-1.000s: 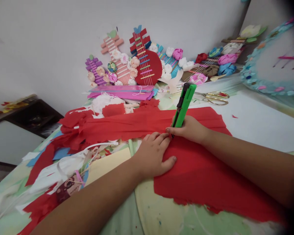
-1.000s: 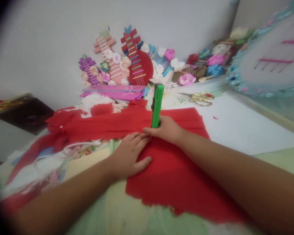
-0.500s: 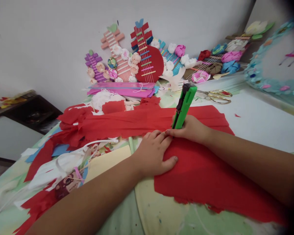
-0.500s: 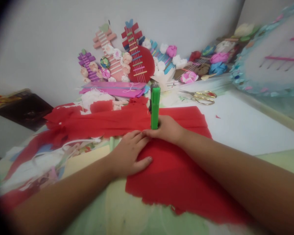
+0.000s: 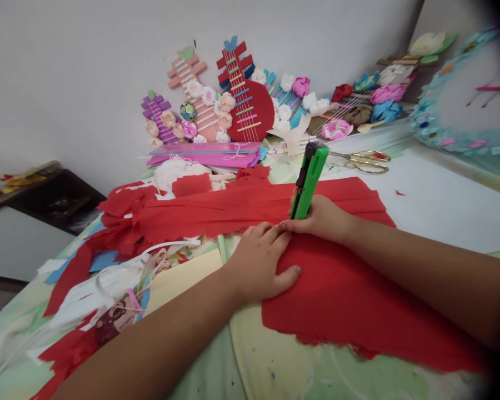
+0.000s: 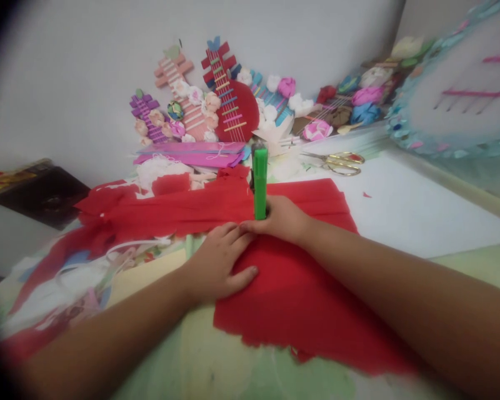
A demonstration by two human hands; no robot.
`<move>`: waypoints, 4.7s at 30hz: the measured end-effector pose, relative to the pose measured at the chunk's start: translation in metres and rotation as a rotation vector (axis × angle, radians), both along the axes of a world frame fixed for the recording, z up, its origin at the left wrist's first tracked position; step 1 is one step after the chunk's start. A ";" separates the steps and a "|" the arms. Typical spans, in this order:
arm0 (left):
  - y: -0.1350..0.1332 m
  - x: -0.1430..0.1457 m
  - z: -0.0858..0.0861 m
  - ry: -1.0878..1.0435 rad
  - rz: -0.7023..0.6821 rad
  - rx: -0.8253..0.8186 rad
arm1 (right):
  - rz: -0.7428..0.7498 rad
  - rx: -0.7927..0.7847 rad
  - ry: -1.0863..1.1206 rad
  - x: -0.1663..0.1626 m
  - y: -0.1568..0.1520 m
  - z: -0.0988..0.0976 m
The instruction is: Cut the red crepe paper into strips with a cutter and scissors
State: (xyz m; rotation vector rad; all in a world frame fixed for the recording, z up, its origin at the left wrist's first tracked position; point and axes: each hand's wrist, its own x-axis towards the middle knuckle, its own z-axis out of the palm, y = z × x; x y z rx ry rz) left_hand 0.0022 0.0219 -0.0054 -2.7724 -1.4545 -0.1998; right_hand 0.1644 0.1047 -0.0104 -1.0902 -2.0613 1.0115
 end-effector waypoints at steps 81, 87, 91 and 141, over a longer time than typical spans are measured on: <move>0.000 -0.001 0.000 0.014 -0.023 0.016 | -0.145 0.018 -0.022 0.003 0.003 0.002; 0.000 -0.001 -0.001 -0.007 -0.012 0.025 | 0.028 -0.040 0.035 0.005 -0.001 0.004; 0.001 -0.002 -0.001 -0.028 -0.022 0.040 | 0.053 -0.055 0.038 0.004 -0.005 0.006; 0.001 -0.002 0.003 0.004 -0.050 -0.001 | 0.052 0.141 -0.070 0.003 -0.002 0.000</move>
